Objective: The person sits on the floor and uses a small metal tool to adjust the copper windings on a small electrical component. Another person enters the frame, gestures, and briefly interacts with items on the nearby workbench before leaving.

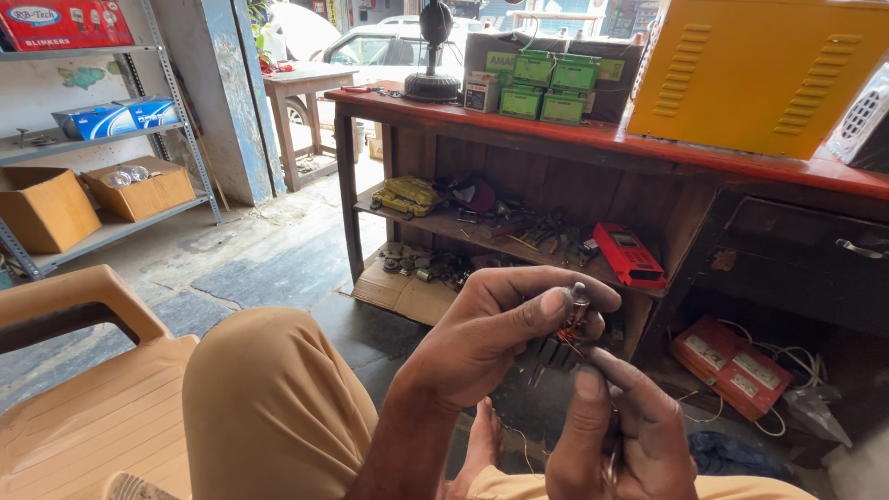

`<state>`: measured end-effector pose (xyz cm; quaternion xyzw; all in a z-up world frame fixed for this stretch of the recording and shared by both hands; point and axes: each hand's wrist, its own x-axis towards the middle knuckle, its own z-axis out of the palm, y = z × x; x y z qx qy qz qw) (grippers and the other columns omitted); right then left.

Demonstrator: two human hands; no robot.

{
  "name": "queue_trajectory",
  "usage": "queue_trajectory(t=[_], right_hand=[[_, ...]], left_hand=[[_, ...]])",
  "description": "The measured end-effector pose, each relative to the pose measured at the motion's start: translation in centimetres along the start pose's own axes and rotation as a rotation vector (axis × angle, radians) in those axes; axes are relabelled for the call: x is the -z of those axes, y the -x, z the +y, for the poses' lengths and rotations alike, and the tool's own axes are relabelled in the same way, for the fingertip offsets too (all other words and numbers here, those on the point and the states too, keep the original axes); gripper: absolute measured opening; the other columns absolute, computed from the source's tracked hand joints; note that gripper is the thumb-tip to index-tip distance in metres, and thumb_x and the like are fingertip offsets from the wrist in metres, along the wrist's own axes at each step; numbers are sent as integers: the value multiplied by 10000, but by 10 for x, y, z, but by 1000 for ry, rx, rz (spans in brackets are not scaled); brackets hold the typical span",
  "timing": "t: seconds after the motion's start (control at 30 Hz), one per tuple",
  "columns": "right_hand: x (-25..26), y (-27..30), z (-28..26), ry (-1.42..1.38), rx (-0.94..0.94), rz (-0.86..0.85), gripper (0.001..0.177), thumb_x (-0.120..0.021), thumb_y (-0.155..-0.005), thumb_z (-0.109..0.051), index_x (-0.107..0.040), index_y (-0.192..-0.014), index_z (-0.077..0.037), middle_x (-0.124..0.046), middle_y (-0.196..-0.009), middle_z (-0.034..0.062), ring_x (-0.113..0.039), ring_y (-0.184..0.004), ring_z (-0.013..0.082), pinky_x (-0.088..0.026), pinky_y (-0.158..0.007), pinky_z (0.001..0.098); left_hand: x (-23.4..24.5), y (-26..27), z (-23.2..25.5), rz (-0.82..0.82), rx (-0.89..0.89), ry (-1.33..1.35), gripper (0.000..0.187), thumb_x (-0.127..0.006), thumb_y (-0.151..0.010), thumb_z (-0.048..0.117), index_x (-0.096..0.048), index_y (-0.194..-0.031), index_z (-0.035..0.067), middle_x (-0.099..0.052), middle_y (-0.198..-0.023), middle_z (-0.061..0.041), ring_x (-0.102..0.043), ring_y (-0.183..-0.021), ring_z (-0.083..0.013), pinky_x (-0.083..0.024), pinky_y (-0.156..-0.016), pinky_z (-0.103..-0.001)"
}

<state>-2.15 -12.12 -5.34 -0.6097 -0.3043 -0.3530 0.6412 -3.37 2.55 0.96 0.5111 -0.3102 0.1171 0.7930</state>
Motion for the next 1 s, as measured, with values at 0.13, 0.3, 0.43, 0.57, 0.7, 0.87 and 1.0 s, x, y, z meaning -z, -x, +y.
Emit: queue_trajectory(t=[0.13, 0.3, 0.43, 0.57, 0.7, 0.87, 1.0], right_hand=[[0, -1, 0, -71, -29, -25, 278, -564, -1052, -121, -513, -1250, 67, -744, -818, 156, -662, -654, 42, -478, -608, 147], [-4, -1, 0, -110, -32, 11, 293, -549, -1080, -132, -488, -1261, 91, -755, -918, 205, -703, -761, 69, -505, -665, 156], [0, -1, 1, -94, -75, -34, 322, -532, -1057, -144, -464, -1264, 92, -763, -854, 203, -703, -668, 62, -504, -595, 159], [4, -2, 2, -62, -15, 5, 303, -537, -1092, -145, -471, -1276, 86, -740, -884, 221, -715, -763, 90, -540, -685, 187], [6, -4, -2, -37, -84, -93, 304, -554, -1053, -153, -513, -1269, 57, -764, -827, 199, -734, -709, 120, -560, -651, 224], [1, -5, -12, 72, -41, -86, 266, -559, -1040, -107, -602, -1235, 68, -777, -1049, 228, -776, -1027, 248, -602, -929, 326], [-4, -9, -14, 115, -14, -74, 233, -605, -1020, -88, -662, -1183, 68, -773, -1020, 215, -780, -1007, 242, -615, -916, 309]], left_hand=[[-2, -1, -1, -16, 2, 65, 389, -624, -1116, 258, -667, -1315, -73, -725, -1076, -127, -695, -1028, -148, -576, -940, -298], [-4, -2, -3, 19, 21, 54, 383, -598, -1132, 260, -674, -1294, -79, -719, -1081, -119, -690, -1021, -136, -565, -912, -281], [-7, -3, -3, 28, 18, 103, 360, -623, -1102, 258, -685, -1262, -58, -722, -1052, -104, -689, -995, -127, -570, -897, -275], [-8, -2, -2, 104, -14, -53, 331, -678, -1063, 223, -690, -1240, -57, -710, -1033, -88, -664, -979, -110, -557, -895, -266], [-7, -1, -1, 124, -41, -29, 318, -696, -1065, 229, -705, -1218, -49, -702, -1013, -76, -646, -953, -101, -542, -871, -261], [-6, -3, -3, 186, -22, 8, 318, -714, -1027, 243, -713, -1179, -37, -711, -985, -73, -664, -926, -97, -557, -831, -260], [-8, -6, -5, 350, -16, -45, 331, -776, -937, 248, -728, -1117, -26, -723, -909, -51, -660, -795, -75, -542, -688, -226]])
